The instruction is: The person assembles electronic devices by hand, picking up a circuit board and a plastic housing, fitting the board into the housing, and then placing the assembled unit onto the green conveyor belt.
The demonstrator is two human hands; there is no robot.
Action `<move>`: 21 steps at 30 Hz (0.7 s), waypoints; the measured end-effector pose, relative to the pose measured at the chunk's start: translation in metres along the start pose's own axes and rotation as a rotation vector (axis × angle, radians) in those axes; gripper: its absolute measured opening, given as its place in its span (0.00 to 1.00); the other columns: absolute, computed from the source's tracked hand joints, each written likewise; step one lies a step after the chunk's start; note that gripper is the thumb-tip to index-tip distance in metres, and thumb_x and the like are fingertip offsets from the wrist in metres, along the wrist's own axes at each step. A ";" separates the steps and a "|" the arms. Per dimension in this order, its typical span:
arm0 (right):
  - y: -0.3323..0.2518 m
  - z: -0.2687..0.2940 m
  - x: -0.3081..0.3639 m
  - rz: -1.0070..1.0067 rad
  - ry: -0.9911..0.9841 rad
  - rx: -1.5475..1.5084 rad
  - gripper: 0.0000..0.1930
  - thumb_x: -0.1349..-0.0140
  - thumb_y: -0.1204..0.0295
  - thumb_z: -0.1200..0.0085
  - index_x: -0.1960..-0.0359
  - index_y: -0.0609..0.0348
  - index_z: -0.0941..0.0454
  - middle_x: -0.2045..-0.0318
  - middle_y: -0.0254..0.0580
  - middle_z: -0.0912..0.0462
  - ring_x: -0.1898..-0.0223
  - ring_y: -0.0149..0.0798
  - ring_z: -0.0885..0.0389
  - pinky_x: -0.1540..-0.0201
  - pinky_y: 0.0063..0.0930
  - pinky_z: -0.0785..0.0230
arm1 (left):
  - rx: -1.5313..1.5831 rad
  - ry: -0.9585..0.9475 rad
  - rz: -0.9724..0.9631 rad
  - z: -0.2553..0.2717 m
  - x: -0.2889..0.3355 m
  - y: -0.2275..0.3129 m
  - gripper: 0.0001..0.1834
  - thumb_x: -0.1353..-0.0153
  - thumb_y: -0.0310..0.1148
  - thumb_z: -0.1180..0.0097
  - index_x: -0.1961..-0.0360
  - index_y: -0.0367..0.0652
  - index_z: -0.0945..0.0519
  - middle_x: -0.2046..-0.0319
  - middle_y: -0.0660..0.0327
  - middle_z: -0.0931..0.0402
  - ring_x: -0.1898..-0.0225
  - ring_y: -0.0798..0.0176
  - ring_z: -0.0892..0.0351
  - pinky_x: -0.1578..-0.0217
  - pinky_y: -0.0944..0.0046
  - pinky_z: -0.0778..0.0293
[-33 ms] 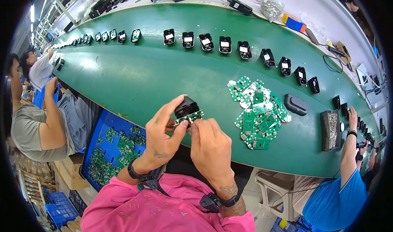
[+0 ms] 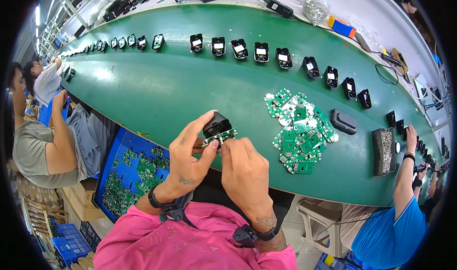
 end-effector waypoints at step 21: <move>0.004 0.002 -0.002 0.017 -0.088 0.077 0.02 0.37 0.80 0.47 0.64 0.64 0.25 0.72 0.49 0.22 0.71 0.56 0.21 0.70 0.46 0.29 | -0.353 -0.019 -0.277 -0.012 0.006 0.021 0.31 0.43 0.25 0.39 0.35 0.45 0.27 0.51 0.45 0.24 0.71 0.49 0.18 0.71 0.58 0.19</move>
Point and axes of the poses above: each hand's wrist, its own x-axis away from the middle knuckle, its own z-axis out of the back of the hand, y = z × x, the point moved 10 cm from there along -x, towards the middle knuckle
